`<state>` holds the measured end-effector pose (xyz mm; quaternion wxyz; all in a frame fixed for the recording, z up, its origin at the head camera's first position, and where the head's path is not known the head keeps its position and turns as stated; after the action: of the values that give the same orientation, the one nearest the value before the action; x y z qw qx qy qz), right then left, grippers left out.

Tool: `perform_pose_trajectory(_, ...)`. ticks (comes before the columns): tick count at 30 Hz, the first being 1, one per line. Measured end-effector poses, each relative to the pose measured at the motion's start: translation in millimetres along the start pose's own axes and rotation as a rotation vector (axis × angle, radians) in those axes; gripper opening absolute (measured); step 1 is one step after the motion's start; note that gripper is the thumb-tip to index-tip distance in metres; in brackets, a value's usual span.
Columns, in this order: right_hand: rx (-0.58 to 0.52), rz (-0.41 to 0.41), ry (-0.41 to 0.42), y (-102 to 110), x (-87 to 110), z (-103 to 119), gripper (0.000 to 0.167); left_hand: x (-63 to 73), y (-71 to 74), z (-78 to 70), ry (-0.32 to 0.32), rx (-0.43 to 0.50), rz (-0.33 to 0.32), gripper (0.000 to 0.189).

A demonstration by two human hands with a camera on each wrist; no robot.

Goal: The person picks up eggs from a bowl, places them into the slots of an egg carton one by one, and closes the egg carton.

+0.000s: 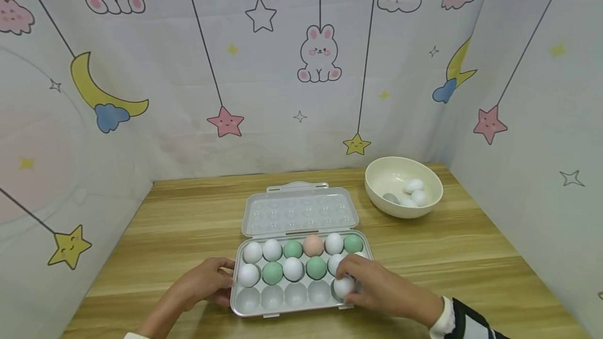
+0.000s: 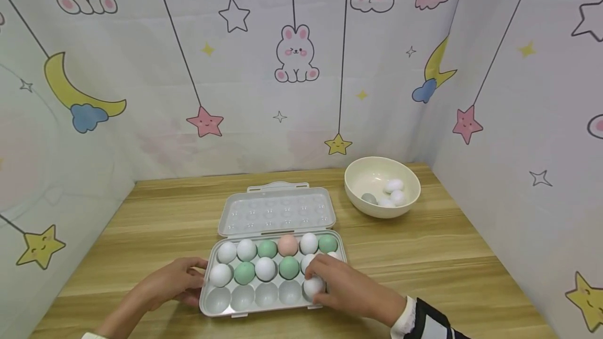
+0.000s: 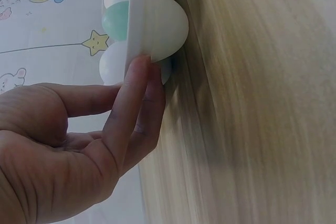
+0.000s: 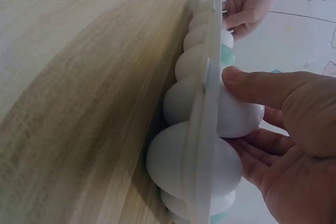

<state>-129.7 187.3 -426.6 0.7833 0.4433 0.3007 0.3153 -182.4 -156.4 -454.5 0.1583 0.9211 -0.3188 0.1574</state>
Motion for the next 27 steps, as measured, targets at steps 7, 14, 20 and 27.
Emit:
perform_pose_trajectory(7,-0.022,0.016,-0.052,-4.5,1.2,-3.7,0.039,-1.0,0.6,1.4,-0.002,0.003,0.004,0.044)
perform_pose_trajectory(14,-0.015,0.004,-0.044,-6.6,3.2,-5.5,0.038,-1.4,0.9,1.7,0.001,-0.002,0.001,0.045)
perform_pose_trajectory(20,-0.018,0.000,0.014,-8.2,3.3,-4.9,0.034,0.0,0.3,-0.4,-0.002,-0.003,0.002,0.044)
perform_pose_trajectory(27,-0.018,0.002,0.037,-10.2,4.9,-4.7,0.030,-0.2,0.4,0.3,0.006,0.000,-0.003,0.044)
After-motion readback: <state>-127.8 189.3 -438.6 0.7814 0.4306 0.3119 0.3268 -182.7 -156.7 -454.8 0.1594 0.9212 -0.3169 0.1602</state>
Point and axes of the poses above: each hand's wrist, its own x-axis away from the middle knuckle, its own y-axis out of the back of the hand, z = x × y, the point moved 5 cm from there along -x, towards the middle knuckle, and after that the axes turned 9 degrees about z, right-handed, at the moved point
